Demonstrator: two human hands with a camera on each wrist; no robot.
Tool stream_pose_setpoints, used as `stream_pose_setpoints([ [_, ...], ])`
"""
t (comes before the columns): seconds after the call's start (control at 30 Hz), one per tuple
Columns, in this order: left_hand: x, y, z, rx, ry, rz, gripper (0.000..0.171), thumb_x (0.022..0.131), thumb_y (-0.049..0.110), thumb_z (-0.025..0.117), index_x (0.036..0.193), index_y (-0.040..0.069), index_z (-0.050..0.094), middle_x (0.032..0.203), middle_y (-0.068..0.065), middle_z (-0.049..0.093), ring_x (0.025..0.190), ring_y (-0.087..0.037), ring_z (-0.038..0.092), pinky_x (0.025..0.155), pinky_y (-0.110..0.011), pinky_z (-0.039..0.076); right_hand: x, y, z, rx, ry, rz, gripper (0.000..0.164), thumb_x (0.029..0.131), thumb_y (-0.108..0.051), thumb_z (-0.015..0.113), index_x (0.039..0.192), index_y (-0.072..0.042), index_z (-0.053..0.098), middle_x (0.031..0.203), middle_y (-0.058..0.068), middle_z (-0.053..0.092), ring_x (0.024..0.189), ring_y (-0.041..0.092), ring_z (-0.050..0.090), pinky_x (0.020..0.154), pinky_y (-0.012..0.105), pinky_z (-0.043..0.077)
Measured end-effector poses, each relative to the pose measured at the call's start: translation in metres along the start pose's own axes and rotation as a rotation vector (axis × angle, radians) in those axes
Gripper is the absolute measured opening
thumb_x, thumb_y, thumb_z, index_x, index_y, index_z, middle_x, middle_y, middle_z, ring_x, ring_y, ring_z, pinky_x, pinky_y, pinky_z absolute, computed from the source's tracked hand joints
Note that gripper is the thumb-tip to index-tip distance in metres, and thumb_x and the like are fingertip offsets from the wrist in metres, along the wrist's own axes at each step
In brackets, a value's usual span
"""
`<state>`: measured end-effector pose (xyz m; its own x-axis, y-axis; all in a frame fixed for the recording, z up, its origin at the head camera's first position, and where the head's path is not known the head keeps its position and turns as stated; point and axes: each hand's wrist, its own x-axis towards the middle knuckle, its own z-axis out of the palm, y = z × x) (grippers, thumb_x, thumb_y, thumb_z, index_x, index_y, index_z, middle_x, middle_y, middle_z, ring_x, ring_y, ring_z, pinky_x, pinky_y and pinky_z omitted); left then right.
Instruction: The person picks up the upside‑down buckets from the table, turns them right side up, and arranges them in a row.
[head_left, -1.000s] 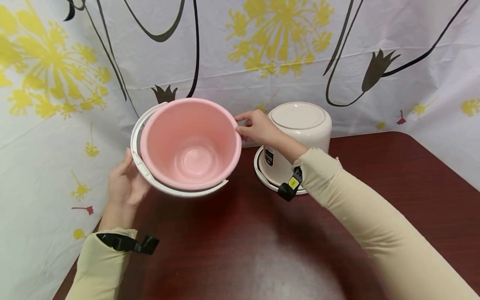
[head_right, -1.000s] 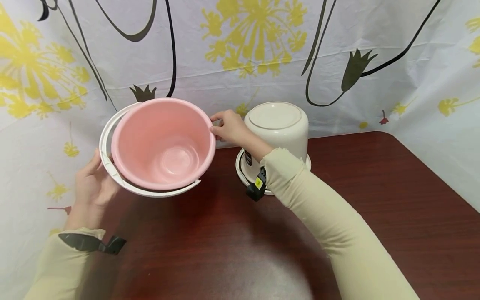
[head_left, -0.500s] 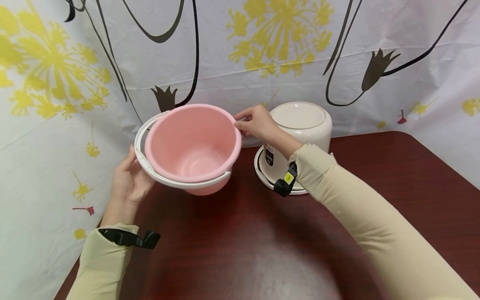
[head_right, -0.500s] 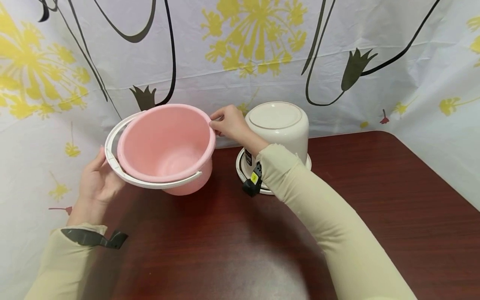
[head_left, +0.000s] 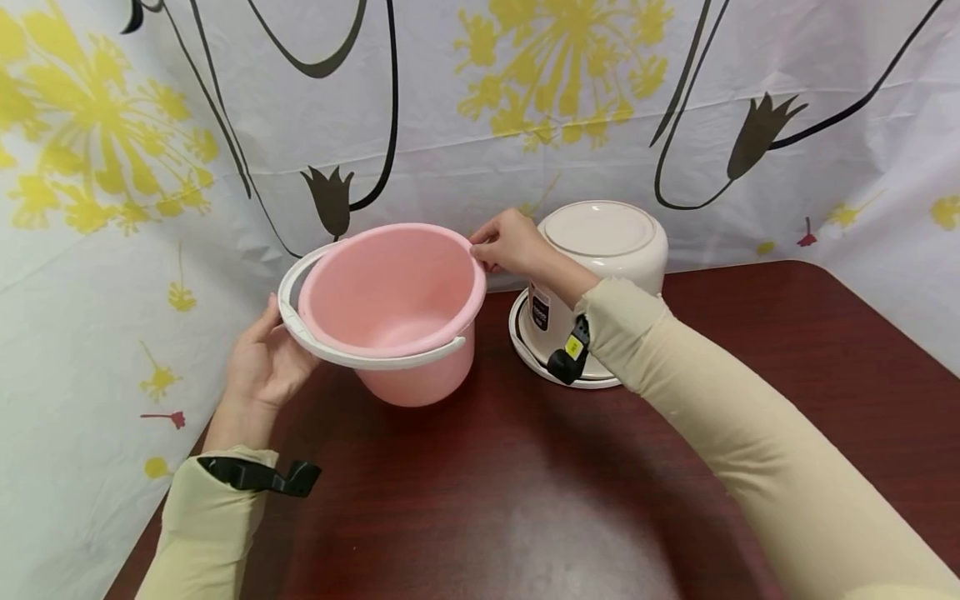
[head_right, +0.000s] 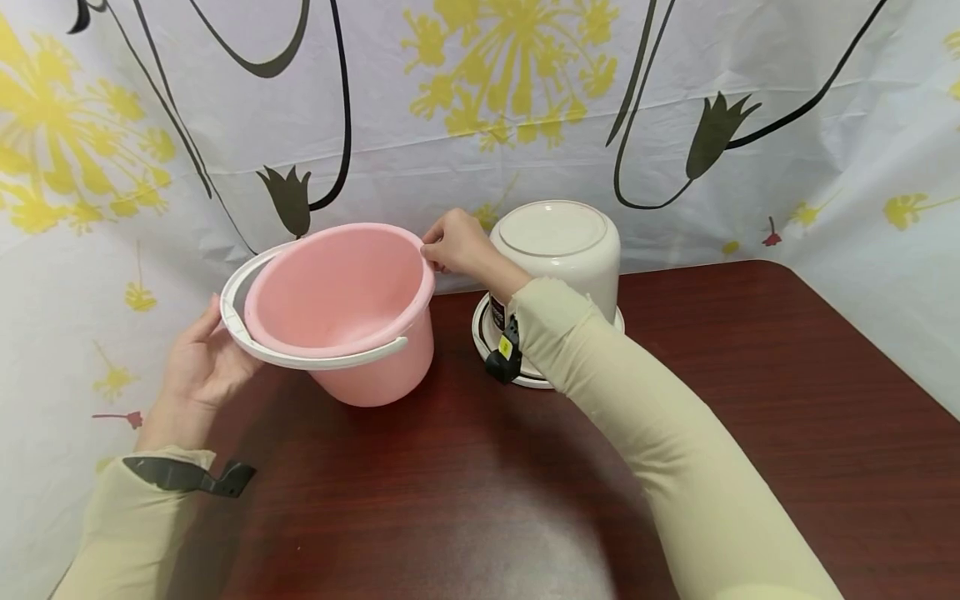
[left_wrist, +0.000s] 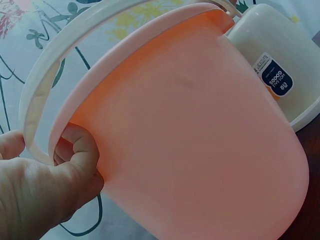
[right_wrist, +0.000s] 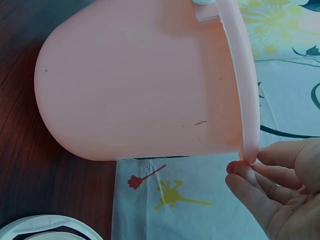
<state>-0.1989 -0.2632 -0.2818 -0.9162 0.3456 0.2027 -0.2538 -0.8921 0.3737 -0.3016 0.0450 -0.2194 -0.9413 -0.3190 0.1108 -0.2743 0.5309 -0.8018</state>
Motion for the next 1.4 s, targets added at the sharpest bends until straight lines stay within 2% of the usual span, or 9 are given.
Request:
stream_pose_setpoints([
  [0.13,0.0,0.001,-0.002,-0.03,0.007,-0.012,0.033,0.099,0.023,0.037,0.122,0.002,0.047,0.126,-0.014,0.046,0.12,-0.026,0.043,0.09,-0.052,0.04,0.002,-0.001,0.0,-0.028,-0.013,0.007,0.023,0.087,-0.008,0.06,0.106,0.002,0.066,0.073,0.01,0.065,0.058,0.01,0.058,0.063,0.028,0.053],
  [0.27,0.001,0.002,-0.003,-0.054,0.024,-0.019,0.033,0.099,0.023,0.038,0.124,0.003,0.046,0.129,-0.013,0.045,0.119,-0.027,0.044,0.09,-0.051,0.04,0.003,-0.002,0.001,-0.045,-0.012,0.011,0.022,0.087,-0.008,0.06,0.106,0.002,0.066,0.074,0.012,0.065,0.058,0.01,0.058,0.061,0.026,0.052],
  [0.47,0.004,0.002,-0.003,-0.091,0.099,-0.007,0.031,0.097,0.021,0.044,0.119,0.001,0.05,0.124,-0.012,0.049,0.118,-0.024,0.046,0.088,-0.05,0.042,0.006,0.0,0.004,-0.069,0.0,0.005,0.022,0.088,-0.009,0.06,0.106,0.002,0.067,0.077,0.013,0.067,0.057,0.01,0.058,0.066,0.03,0.053],
  [0.73,0.01,0.001,-0.002,-0.139,0.205,0.025,0.03,0.096,0.019,0.045,0.122,0.003,0.047,0.128,-0.009,0.047,0.129,-0.013,0.03,0.09,-0.049,0.041,0.009,0.003,0.007,-0.092,0.066,-0.007,0.019,0.087,-0.01,0.061,0.101,-0.001,0.07,0.074,0.012,0.067,0.057,0.012,0.06,0.063,0.028,0.053],
  [1.03,0.006,0.004,-0.006,-0.143,0.201,0.02,0.031,0.095,0.018,0.048,0.12,0.0,0.048,0.128,-0.009,0.048,0.128,-0.014,0.032,0.09,-0.049,0.041,0.011,0.002,0.012,-0.105,0.078,-0.044,0.017,0.087,-0.008,0.061,0.097,0.0,0.07,0.076,0.014,0.068,0.07,0.026,0.065,0.056,0.021,0.05],
  [1.23,0.006,0.003,-0.005,-0.122,0.265,0.025,0.029,0.093,0.016,0.052,0.115,-0.003,0.053,0.124,-0.01,0.051,0.126,-0.015,0.036,0.091,-0.048,0.04,0.012,0.002,0.01,-0.201,0.09,-0.094,0.016,0.087,-0.008,0.059,0.094,-0.001,0.072,0.067,0.007,0.065,0.054,0.013,0.056,0.053,0.018,0.045],
  [1.4,0.0,0.002,-0.008,-0.092,0.376,0.034,0.024,0.093,0.015,0.053,0.111,0.0,0.056,0.12,-0.009,0.054,0.121,-0.015,0.042,0.088,-0.046,0.043,0.014,0.0,0.013,-0.355,0.08,-0.184,0.018,0.086,-0.006,0.056,0.086,-0.003,0.074,0.059,0.002,0.06,0.05,0.007,0.047,0.052,0.018,0.038],
])
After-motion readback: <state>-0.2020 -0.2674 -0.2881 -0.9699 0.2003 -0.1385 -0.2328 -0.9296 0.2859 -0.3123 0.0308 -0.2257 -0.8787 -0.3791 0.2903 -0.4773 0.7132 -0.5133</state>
